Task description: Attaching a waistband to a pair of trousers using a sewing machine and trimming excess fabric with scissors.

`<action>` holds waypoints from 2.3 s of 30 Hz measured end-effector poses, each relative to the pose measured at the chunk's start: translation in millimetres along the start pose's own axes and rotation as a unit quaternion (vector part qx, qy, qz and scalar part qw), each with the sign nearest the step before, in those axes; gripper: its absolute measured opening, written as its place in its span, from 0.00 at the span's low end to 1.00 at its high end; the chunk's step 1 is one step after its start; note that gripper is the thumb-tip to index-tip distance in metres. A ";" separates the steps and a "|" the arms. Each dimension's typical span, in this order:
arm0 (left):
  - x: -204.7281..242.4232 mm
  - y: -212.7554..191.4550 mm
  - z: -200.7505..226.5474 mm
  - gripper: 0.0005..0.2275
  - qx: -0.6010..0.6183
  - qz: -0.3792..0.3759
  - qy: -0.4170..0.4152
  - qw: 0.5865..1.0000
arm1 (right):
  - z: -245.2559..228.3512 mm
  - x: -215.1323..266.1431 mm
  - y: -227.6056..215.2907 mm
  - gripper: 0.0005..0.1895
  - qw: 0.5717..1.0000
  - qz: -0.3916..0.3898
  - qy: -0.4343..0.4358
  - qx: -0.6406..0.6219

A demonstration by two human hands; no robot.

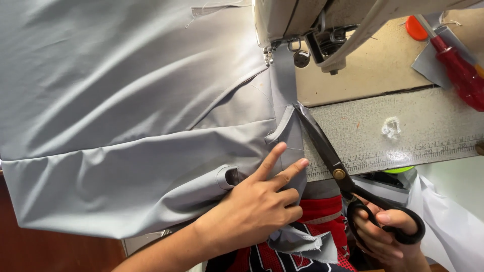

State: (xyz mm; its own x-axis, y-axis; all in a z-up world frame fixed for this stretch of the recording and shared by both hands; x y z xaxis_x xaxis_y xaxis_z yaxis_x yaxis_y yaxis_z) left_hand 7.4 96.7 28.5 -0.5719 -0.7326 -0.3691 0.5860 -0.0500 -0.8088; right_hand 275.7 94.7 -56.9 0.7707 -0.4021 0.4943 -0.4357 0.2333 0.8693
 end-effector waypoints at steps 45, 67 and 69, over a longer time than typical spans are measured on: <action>16.9 -2.1 7.8 0.04 0.027 0.104 0.022 0.994 | -7.5 -122.8 178.3 0.18 0.313 -0.195 -0.461 0.807; 14.2 -49.6 45.1 0.09 0.017 0.241 0.043 0.969 | -29.9 -148.2 138.7 0.08 0.838 0.276 -0.083 0.464; 14.4 -52.4 45.7 0.09 0.009 0.242 0.042 0.969 | -32.7 -150.3 130.0 0.08 0.844 0.278 -0.075 0.453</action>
State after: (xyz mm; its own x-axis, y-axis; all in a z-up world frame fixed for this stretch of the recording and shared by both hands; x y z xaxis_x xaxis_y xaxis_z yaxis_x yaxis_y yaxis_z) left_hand -5.3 57.7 86.4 -0.2717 -0.6146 -0.7406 0.8074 0.2732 -0.5229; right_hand 118.4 214.5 -18.2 0.2912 -0.5772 0.7629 -0.9398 -0.3218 0.1152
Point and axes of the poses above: each hand's wrist, its own x-axis away from the middle knuckle, its own y-axis out of the palm, z = x × y, the point moved 4 cm from there along -x, towards the middle knuckle, and after that the axes turned 14 degrees about z, right-handed, at the moved point
